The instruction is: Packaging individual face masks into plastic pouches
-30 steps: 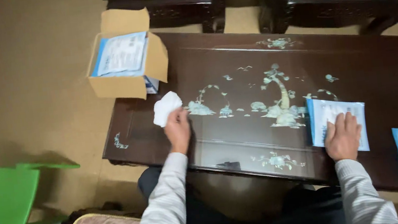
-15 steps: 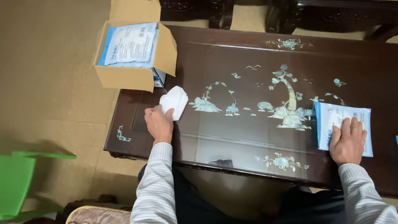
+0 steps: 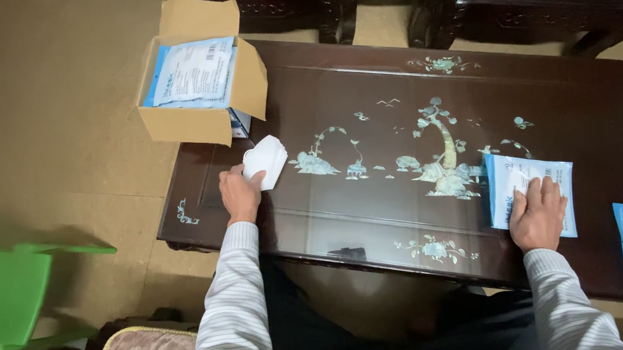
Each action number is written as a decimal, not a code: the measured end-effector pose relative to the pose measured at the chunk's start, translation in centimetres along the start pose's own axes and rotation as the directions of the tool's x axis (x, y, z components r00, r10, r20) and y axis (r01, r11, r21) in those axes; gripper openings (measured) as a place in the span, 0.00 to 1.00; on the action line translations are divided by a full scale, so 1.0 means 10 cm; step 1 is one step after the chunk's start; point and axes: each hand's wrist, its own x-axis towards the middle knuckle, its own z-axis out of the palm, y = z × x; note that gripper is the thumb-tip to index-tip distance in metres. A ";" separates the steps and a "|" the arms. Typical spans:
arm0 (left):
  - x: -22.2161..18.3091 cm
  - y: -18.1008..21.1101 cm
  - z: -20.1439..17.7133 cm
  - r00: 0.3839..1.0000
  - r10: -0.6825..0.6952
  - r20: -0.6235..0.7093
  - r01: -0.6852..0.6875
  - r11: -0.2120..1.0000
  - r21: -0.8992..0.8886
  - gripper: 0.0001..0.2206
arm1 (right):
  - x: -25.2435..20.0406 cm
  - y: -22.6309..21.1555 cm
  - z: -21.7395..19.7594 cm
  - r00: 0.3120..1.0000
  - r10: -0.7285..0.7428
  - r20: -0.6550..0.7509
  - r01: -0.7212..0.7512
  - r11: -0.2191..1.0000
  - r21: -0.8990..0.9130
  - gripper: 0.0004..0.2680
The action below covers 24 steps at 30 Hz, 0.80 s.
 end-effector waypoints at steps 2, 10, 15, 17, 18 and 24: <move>-0.01 0.06 -0.06 0.997 -0.052 0.051 0.053 0.999 -0.003 0.31 | 0.00 -0.01 0.00 1.000 0.004 0.004 -0.004 1.000 0.006 0.18; -0.16 0.14 -0.03 0.987 0.075 -0.143 -0.088 0.992 -0.086 0.22 | 0.00 0.05 0.05 1.000 0.010 -0.003 -0.010 1.000 0.016 0.18; -0.10 -0.06 0.18 0.968 0.171 -0.181 -0.168 0.985 0.032 0.14 | 0.02 -0.06 -0.09 0.999 0.052 -0.014 -0.049 0.988 0.145 0.16; -0.18 0.05 0.09 0.961 0.201 -0.192 -0.197 0.980 0.040 0.10 | -0.01 -0.04 -0.09 0.998 0.031 -0.063 -0.019 0.982 0.187 0.15; -0.28 0.18 -0.03 0.960 0.183 -0.212 -0.219 0.962 -0.164 0.08 | -0.03 0.01 -0.05 0.990 0.092 -0.110 -0.069 0.977 0.200 0.19; -0.70 0.82 -0.06 0.995 0.097 0.028 -0.045 0.675 -0.737 0.11 | 0.08 -0.10 0.31 0.936 0.285 -0.206 -0.162 0.870 0.466 0.18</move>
